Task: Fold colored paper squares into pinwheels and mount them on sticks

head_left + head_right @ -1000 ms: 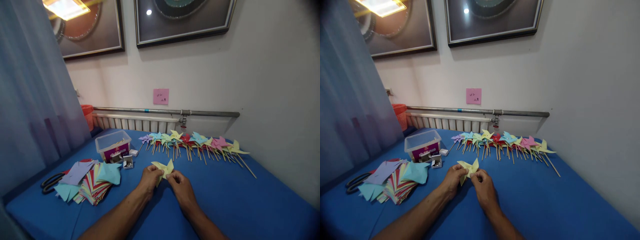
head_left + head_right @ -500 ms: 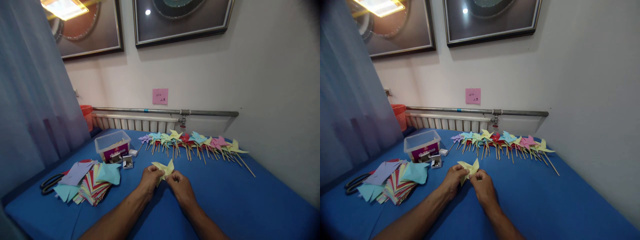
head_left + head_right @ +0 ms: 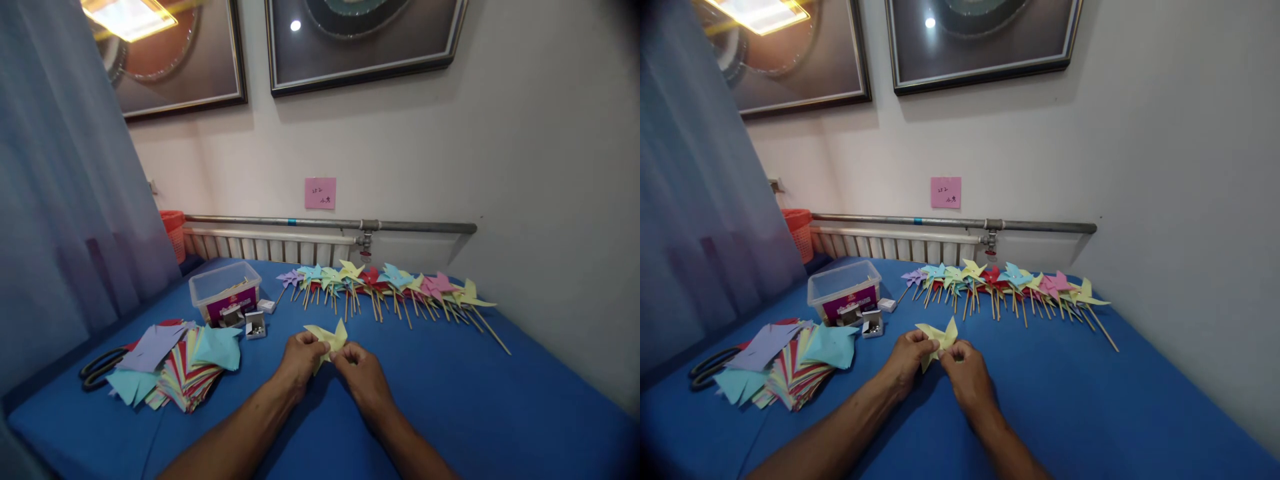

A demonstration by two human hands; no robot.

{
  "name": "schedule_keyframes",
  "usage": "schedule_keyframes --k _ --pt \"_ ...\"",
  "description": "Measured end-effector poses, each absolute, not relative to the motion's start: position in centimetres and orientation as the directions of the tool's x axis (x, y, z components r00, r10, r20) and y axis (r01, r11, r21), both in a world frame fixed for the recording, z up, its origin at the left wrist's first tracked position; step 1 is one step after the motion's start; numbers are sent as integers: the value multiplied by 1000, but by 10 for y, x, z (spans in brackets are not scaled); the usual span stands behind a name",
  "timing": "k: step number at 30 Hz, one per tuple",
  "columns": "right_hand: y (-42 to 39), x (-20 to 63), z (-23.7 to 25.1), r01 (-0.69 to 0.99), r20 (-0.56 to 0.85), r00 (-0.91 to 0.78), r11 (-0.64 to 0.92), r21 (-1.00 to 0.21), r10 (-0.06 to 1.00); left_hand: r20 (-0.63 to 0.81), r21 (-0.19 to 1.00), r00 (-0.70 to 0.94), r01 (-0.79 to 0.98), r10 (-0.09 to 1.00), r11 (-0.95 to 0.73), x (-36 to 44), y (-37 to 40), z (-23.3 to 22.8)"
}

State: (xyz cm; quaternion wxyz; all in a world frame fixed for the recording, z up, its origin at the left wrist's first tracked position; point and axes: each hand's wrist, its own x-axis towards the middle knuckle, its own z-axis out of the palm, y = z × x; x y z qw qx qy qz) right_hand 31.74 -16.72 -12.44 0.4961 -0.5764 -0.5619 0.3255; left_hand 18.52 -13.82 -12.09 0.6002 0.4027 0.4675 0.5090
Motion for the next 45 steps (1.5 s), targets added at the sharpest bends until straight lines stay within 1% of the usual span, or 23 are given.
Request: schedule_keyframes --k 2,3,5,6,7,9,11,13,21,25,27,29,32,35,36,38,40,42,43,45 --pt "-164 318 -128 279 171 183 116 -953 968 -154 963 41 -217 987 160 185 -138 -121" --pt "-161 319 -130 226 158 209 109 -968 965 -156 964 41 -212 987 161 185 -138 -121" --pt "-155 322 -135 53 99 256 88 -995 962 -156 963 48 -213 987 163 184 -139 -119" --pt "-152 324 -137 -48 57 253 71 -996 966 -154 962 55 -218 986 163 184 -139 -119" --pt "-150 326 -139 -131 18 223 49 -990 975 -152 961 64 -224 986 162 184 -140 -118" --pt "-147 329 -139 -218 -22 111 2 -976 994 -145 961 82 -227 986 160 184 -141 -117" --pt "-149 330 -137 -227 -17 9 -14 -974 1000 -138 963 97 -219 986 156 185 -142 -116" --pt "-152 330 -134 -215 -2 -28 -8 -976 1000 -129 967 106 -209 986 149 186 -143 -116" --pt "-149 328 -138 -97 -19 19 -17 -995 1000 -151 961 152 -210 977 181 186 -142 -117" --pt "-147 330 -140 -33 -12 62 -10 -999 998 -157 958 207 -207 966 200 184 -146 -114" --pt "-149 331 -138 -62 -26 74 -22 -998 997 -145 955 217 -226 965 194 181 -144 -112" --pt "-152 331 -135 -120 -37 76 -27 -992 996 -120 963 177 -218 977 158 176 -139 -111" --pt "-155 331 -134 -153 -56 90 -41 -987 994 -62 993 54 -95 997 67 165 -125 -112" --pt "-155 334 -136 -134 -57 124 -40 -990 991 41 984 6 172 999 -41 157 -117 -117" --pt "-154 335 -137 -124 -54 146 -36 -992 988 76 956 22 282 997 -79 156 -116 -119" --pt "-153 337 -139 -97 -46 193 -27 -995 980 122 854 80 499 989 -146 156 -119 -120" --pt "-152 340 -140 -71 -36 225 -20 -997 974 159 709 134 673 978 -208 155 -122 -118" --pt "-151 342 -139 -52 -27 241 -15 -999 970 193 549 157 801 969 -239 149 -124 -110" --pt "-151 343 -139 -44 -23 248 -12 -999 968 203 473 144 852 969 -226 143 -124 -105" --pt "-151 344 -139 -28 -14 254 -7 -1000 967 203 338 50 934 978 -118 127 -121 -92"
